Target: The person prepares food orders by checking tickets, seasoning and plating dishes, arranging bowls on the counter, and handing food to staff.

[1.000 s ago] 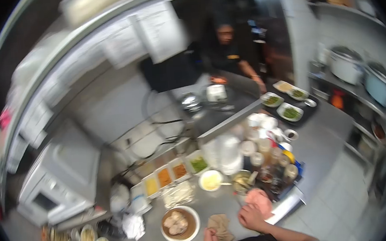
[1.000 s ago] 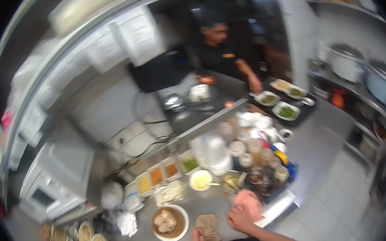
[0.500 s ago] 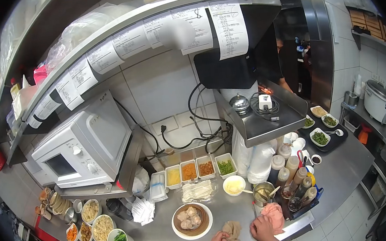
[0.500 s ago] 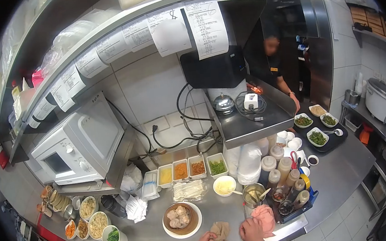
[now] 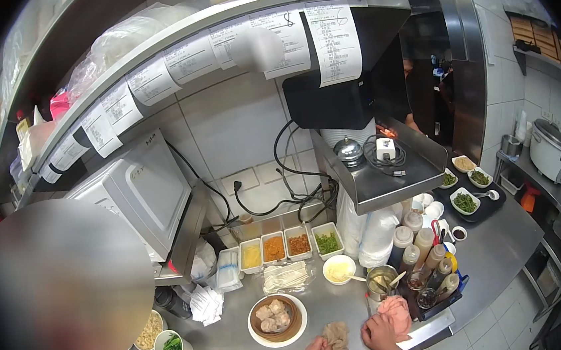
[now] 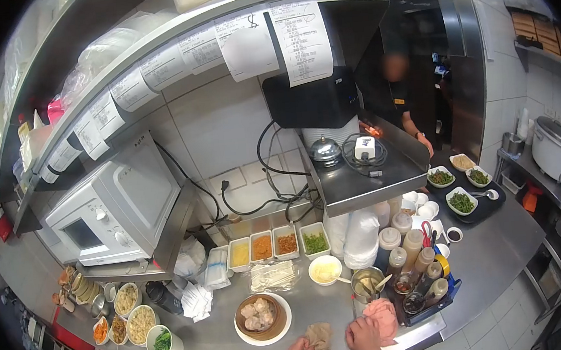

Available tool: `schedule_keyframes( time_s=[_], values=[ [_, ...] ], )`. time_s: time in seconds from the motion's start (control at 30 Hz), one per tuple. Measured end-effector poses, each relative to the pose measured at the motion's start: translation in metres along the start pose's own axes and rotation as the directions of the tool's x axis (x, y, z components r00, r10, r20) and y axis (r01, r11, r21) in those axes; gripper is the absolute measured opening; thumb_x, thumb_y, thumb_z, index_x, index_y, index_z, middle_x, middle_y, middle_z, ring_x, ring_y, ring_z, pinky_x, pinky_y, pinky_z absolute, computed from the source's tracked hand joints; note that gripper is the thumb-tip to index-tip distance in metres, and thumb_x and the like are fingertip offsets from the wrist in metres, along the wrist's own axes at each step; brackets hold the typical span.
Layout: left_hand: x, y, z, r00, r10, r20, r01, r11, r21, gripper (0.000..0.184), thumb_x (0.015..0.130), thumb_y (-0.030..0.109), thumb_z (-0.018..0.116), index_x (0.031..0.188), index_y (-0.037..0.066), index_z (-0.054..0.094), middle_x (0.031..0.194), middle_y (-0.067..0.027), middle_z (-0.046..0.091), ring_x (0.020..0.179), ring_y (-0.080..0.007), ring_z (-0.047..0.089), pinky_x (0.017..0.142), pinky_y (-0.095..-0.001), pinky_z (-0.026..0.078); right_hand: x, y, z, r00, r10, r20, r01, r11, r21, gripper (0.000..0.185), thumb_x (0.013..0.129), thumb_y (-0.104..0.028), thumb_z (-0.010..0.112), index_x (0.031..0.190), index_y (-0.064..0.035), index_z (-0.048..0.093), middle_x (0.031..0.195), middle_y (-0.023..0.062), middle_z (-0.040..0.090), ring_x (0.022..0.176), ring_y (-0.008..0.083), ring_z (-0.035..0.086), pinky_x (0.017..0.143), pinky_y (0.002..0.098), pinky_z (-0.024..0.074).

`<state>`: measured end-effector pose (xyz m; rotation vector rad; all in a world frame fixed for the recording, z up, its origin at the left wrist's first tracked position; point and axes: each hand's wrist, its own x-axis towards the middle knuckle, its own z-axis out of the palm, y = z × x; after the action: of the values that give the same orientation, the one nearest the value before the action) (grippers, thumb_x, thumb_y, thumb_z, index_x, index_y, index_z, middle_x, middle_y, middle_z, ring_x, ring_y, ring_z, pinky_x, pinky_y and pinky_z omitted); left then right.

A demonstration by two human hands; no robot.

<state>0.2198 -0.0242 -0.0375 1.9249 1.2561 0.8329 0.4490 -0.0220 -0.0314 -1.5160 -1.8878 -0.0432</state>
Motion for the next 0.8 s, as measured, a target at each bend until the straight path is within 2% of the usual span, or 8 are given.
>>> schedule_keyframes(
  time_s=[0.03, 0.13, 0.33, 0.43, 0.5, 0.63, 0.73, 0.8],
  values=[
    [0.0, -0.007, 0.004, 0.994, 0.096, -0.047, -0.096, 0.995, -0.002, 0.018, 0.08, 0.008, 0.058, 0.081, 0.004, 0.041, 0.088, -0.0177, 0.047, 0.072, -0.0306, 0.052, 0.062, -0.0362, 0.041, 0.002, 0.0, -0.001, 1.0, 0.003, 0.001, -0.003, 1.0, 0.002, 0.012, 0.066, -0.017, 0.064, 0.073, -0.0117, 0.056, 0.08, 0.0042, 0.052, 0.083, 0.0258, 0.048, 0.073, 0.0402, 0.0337],
    [-0.003, -0.016, 0.01, 0.993, 0.057, -0.104, -0.051, 0.997, 0.052, 0.02, 0.082, 0.006, 0.057, 0.098, 0.004, 0.045, 0.094, -0.016, 0.052, 0.072, -0.0273, 0.053, 0.063, -0.0358, 0.043, 0.002, -0.006, -0.006, 1.0, 0.02, 0.002, -0.02, 1.0, 0.023, 0.015, 0.066, -0.018, 0.064, 0.079, -0.0113, 0.058, 0.088, 0.0053, 0.053, 0.087, 0.0257, 0.049, 0.074, 0.0404, 0.0345],
    [-0.016, 0.069, -0.021, 0.954, -0.285, 0.096, 0.288, 0.77, -0.57, 0.027, 0.082, 0.0, 0.042, 0.109, 0.001, 0.042, 0.084, -0.0146, 0.054, 0.068, -0.0217, 0.057, 0.059, -0.0329, 0.047, 0.0, -0.014, -0.011, 0.997, 0.068, -0.044, -0.068, 0.998, -0.003, 0.028, 0.067, -0.018, 0.063, 0.094, -0.0114, 0.062, 0.107, 0.0102, 0.05, 0.1, 0.0289, 0.047, 0.083, 0.0414, 0.0357],
    [-0.022, 0.095, -0.024, 0.953, 0.171, -0.249, -0.246, 0.917, -0.314, 0.039, 0.079, -0.002, 0.035, 0.118, 0.0, 0.036, 0.09, -0.0173, 0.055, 0.068, -0.0214, 0.059, 0.058, -0.0324, 0.049, -0.009, -0.007, -0.003, 0.998, 0.049, -0.026, -0.05, 0.999, -0.019, 0.031, 0.067, -0.018, 0.062, 0.097, -0.0108, 0.062, 0.11, 0.0115, 0.049, 0.102, 0.0308, 0.046, 0.086, 0.0428, 0.0354],
    [-0.029, 0.063, -0.015, 0.966, 0.122, -0.226, -0.183, 0.944, -0.274, 0.04, 0.082, 0.002, 0.047, 0.121, 0.003, 0.037, 0.102, -0.0155, 0.053, 0.08, -0.0236, 0.058, 0.065, -0.0344, 0.048, -0.014, -0.005, -0.001, 1.0, 0.02, -0.008, -0.021, 0.999, -0.026, 0.03, 0.068, -0.017, 0.061, 0.098, -0.0103, 0.062, 0.109, 0.0118, 0.05, 0.103, 0.0315, 0.046, 0.087, 0.0438, 0.0351],
    [-0.051, 0.009, -0.009, 0.986, 0.134, -0.102, -0.152, 0.969, -0.195, 0.058, 0.086, 0.003, 0.05, 0.137, 0.005, 0.021, 0.122, -0.0146, 0.045, 0.102, -0.0221, 0.056, 0.076, -0.0353, 0.049, -0.013, -0.01, -0.006, 1.0, -0.015, -0.023, 0.014, 0.999, -0.051, 0.028, 0.069, -0.014, 0.059, 0.096, -0.0088, 0.061, 0.106, 0.0131, 0.052, 0.102, 0.0312, 0.047, 0.086, 0.0428, 0.0354],
    [-0.06, -0.003, 0.0, 0.865, 0.182, -0.467, -0.343, 0.894, -0.287, 0.032, 0.082, 0.011, 0.05, 0.113, 0.003, 0.047, 0.087, -0.0177, 0.06, 0.064, -0.0232, 0.061, 0.055, -0.0339, 0.05, -0.011, -0.01, -0.006, 1.0, 0.001, -0.027, -0.002, 0.999, -0.041, 0.027, 0.07, -0.014, 0.059, 0.096, -0.0085, 0.061, 0.105, 0.013, 0.052, 0.102, 0.0313, 0.047, 0.086, 0.0429, 0.0353],
    [-0.079, -0.017, -0.017, 0.961, -0.052, -0.271, -0.08, 0.888, -0.452, 0.032, 0.084, 0.002, 0.047, 0.116, 0.003, 0.043, 0.089, -0.0115, 0.058, 0.068, -0.0129, 0.054, 0.055, -0.0257, 0.044, -0.011, -0.012, -0.008, 1.0, 0.005, -0.009, -0.005, 0.999, -0.037, 0.026, 0.07, -0.013, 0.058, 0.095, -0.008, 0.061, 0.104, 0.0133, 0.053, 0.102, 0.0318, 0.047, 0.087, 0.0435, 0.035]
  ],
)
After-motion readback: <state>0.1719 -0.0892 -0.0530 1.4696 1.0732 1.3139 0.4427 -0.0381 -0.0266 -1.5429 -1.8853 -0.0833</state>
